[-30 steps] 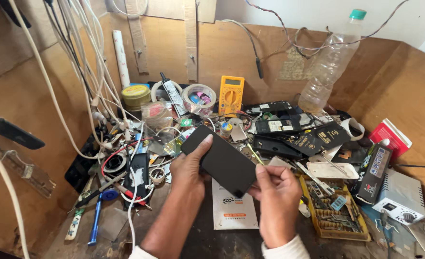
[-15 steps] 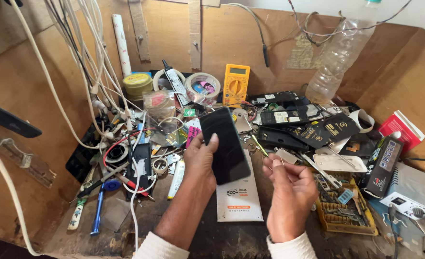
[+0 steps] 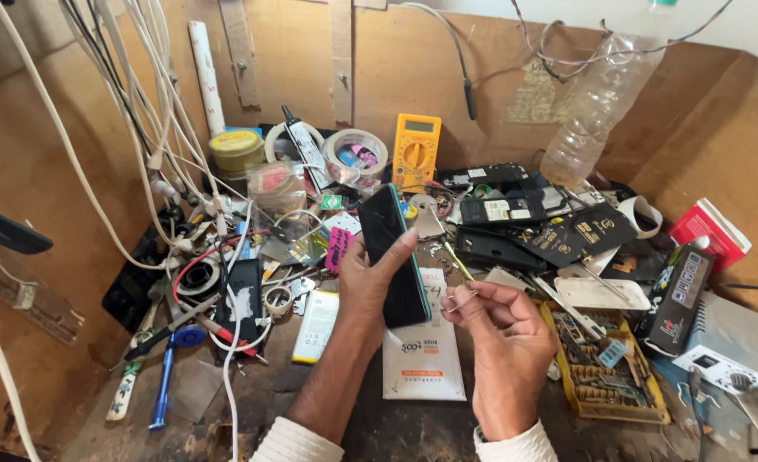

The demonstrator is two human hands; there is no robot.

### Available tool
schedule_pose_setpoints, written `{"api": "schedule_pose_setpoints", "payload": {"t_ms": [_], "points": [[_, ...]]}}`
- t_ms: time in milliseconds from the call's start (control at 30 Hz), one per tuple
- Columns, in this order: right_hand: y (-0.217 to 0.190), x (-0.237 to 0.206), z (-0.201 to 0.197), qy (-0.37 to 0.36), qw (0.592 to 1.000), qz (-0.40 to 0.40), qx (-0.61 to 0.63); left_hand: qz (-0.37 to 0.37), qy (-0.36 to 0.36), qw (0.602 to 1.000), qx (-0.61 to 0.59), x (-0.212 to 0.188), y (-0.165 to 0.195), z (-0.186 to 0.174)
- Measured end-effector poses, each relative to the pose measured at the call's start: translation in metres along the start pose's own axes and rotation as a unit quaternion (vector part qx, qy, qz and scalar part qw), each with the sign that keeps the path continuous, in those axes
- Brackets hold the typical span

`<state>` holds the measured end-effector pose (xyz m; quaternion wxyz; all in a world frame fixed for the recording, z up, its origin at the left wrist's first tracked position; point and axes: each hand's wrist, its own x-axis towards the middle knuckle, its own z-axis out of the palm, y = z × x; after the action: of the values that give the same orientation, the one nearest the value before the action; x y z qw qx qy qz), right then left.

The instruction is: The person holds a smartphone at a cluttered workbench and pries along the edge of its back cover with a small tool, working the cover loose around the sides. They then separate the teal back cover from the phone body, exposing the internal battery and components, and continue manipulating the opened phone.

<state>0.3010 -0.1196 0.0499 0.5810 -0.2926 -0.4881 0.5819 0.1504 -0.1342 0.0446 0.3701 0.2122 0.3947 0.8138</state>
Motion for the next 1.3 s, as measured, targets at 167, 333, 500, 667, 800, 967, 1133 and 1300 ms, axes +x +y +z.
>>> {"api": "schedule_pose_setpoints", "payload": {"t_ms": [167,333,500,667,800,967,1133,1300], "points": [[0.0035,0.0,0.0075,-0.028,0.999,0.002,0.024,0.026,-0.006,1.0,-0.003,-0.004,0.0057,0.0044],[0.0041,0.0009,0.0087,-0.035,0.999,-0.002,0.036,0.003,0.008,1.0,-0.006,-0.003,0.0034,0.0033],[0.0054,0.0037,0.0088,-0.038,0.999,0.012,0.03,0.014,0.003,1.0,-0.006,-0.0007,0.0003,0.0037],[0.0072,0.0048,0.0086,-0.046,0.999,0.011,0.009,0.012,0.01,1.0,0.004,-0.0008,-0.001,0.0038],[0.0079,0.0057,0.0084,-0.039,0.999,0.008,-0.011,0.016,0.006,1.0,0.0,0.0002,-0.0013,0.0052],[0.0087,0.0064,0.0088,-0.037,0.999,0.008,-0.019,0.042,0.011,0.999,0.029,0.0009,-0.0008,0.0058],[0.0082,0.0067,0.0112,-0.04,0.999,0.001,-0.021,0.041,0.007,0.999,0.029,0.0011,0.0,0.0061],[0.0057,0.0058,0.0121,-0.035,0.998,-0.007,-0.06,0.031,0.025,0.998,0.051,0.0016,-0.0023,0.0056]]}}
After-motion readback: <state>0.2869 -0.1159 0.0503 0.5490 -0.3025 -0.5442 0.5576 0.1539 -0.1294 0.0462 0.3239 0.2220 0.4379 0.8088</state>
